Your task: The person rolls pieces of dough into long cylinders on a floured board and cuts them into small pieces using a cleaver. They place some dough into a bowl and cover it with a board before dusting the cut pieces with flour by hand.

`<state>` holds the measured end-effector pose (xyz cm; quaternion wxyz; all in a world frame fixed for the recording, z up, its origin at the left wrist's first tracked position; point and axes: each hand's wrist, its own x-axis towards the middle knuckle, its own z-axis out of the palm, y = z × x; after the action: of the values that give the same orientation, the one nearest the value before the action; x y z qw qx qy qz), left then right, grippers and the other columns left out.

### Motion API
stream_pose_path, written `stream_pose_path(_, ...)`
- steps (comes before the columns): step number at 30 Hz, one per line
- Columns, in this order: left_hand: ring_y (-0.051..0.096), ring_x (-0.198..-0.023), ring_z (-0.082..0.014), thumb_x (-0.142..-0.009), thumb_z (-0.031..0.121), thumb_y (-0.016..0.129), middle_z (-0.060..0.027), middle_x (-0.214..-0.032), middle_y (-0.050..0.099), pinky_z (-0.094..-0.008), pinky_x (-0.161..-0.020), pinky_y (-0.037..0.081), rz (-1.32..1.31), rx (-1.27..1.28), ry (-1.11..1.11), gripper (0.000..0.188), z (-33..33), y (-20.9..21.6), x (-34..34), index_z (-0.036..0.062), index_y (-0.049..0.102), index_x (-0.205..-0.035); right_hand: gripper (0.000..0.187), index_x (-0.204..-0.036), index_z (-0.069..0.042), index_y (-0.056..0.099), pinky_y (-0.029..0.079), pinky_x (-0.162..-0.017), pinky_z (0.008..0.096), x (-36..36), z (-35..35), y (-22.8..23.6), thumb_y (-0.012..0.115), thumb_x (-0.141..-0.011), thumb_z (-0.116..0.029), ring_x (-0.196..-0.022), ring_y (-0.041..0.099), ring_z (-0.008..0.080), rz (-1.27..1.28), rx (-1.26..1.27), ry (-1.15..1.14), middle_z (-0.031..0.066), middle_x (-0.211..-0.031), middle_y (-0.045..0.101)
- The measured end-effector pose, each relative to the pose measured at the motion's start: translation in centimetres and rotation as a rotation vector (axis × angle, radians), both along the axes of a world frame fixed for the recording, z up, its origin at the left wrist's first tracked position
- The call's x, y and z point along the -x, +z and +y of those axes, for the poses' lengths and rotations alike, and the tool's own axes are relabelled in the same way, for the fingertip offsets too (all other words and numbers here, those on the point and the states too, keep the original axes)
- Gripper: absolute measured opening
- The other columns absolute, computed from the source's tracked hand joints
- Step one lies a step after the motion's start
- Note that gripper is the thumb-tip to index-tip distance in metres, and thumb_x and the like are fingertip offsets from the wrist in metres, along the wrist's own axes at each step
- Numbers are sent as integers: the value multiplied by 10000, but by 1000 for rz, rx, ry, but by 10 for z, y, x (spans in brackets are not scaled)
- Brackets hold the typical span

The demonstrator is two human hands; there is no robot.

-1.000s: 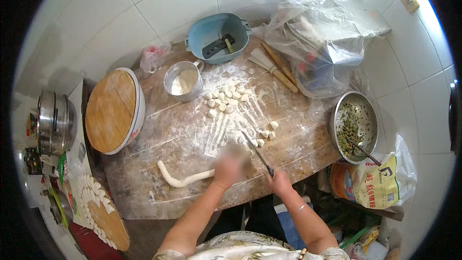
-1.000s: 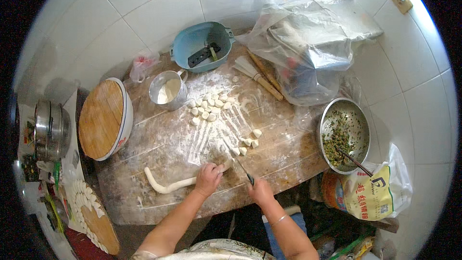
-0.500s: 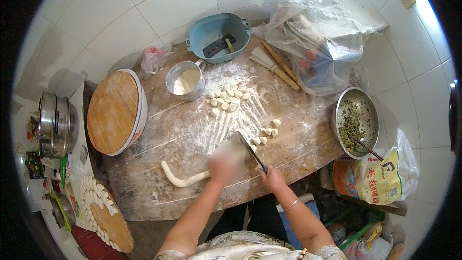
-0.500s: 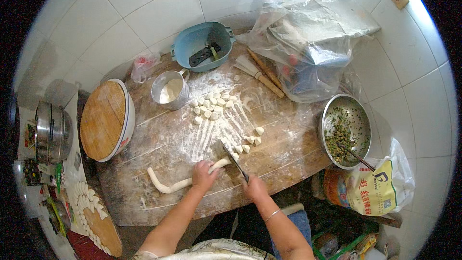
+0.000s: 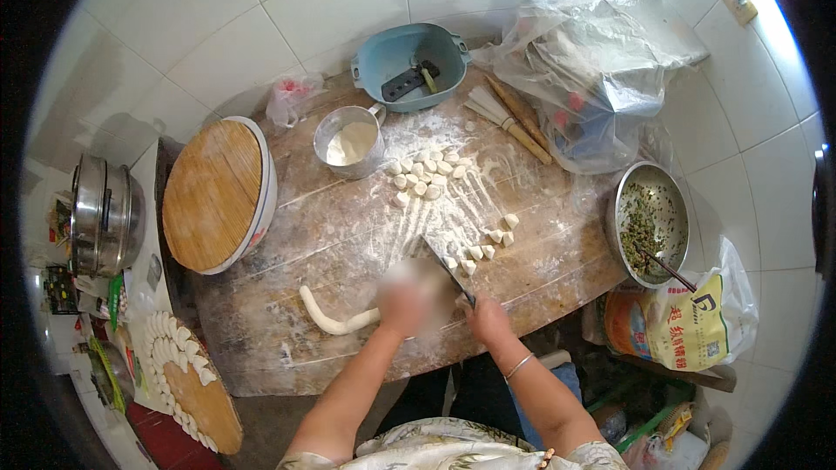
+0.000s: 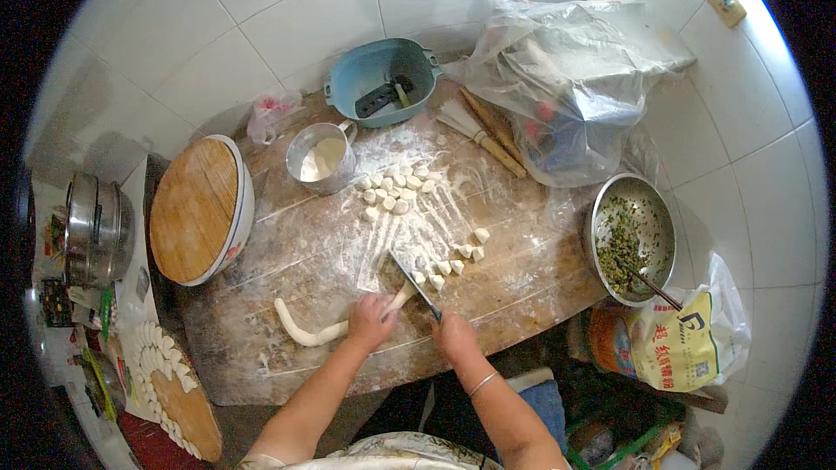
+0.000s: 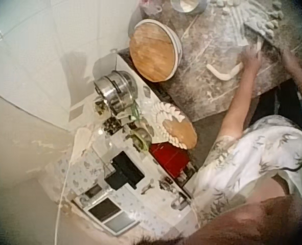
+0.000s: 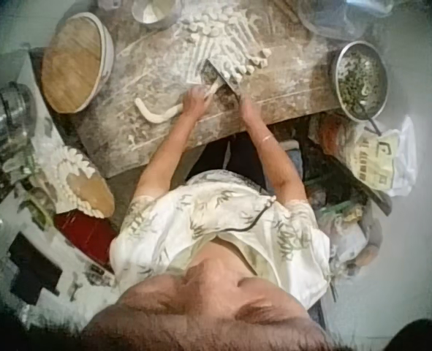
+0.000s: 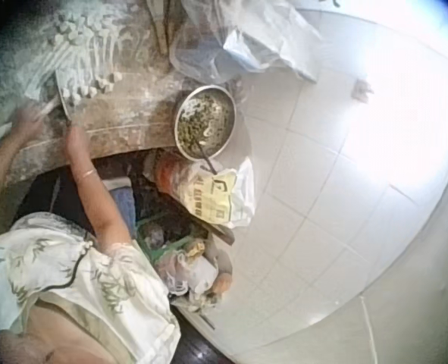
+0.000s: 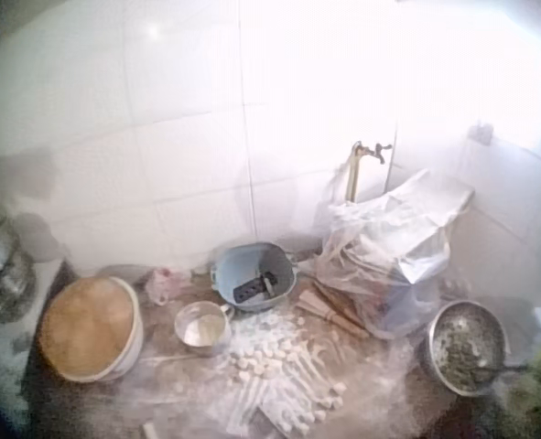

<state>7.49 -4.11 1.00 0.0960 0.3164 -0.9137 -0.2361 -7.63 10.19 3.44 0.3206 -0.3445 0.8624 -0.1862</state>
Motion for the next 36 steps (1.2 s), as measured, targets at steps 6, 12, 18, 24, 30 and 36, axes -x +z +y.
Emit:
stream_pose_path(6,548,-907,-324,-739,124,684,-108,-930,561,-428,-786,468,52,-47,-85,285,3,37,4,97,645,-1021,327,-875,25,614,449,-627,506,4,31,7,660,-855,-297,-742,581,457,-123,91,-14,263,-741,591)
stream_pose_path(12,538,-938,-325,-732,118,698,-101,-976,561,-422,-792,462,51,-22,-118,279,6,36,0,97,636,-1003,332,-889,5,611,481,-658,532,-11,33,27,610,-869,-326,-772,602,471,-90,-114,78,264,-803,629)
stream_pose_path(18,562,-905,-327,-732,201,715,-107,-947,588,-444,-792,457,35,-38,11,291,0,54,4,72,634,-980,291,-914,5,584,469,-623,520,-16,11,-7,643,-853,-273,-747,606,449,-72,-119,6,262,-742,615)
stream_pose_path(24,573,-866,-347,-744,249,703,-146,-897,585,-458,-745,467,18,-68,152,271,-13,-3,-20,31,655,-898,274,-885,4,586,475,-623,515,-7,14,22,683,-828,-247,-717,602,444,-173,-98,33,253,-727,620)
stream_pose_path(30,575,-833,-351,-737,222,707,-147,-895,588,-456,-737,473,50,-197,211,253,-12,15,-14,39,668,-908,268,-857,-8,621,469,-630,533,-26,11,14,655,-834,-272,-736,602,464,-46,-80,87,258,-744,618)
stream_pose_path(36,554,-919,-329,-751,176,683,-120,-956,586,-440,-774,466,19,-78,30,298,-8,14,-41,67,658,-1027,217,-872,4,617,475,-631,508,-31,-15,-1,658,-826,-204,-737,602,459,-59,34,27,252,-749,619)
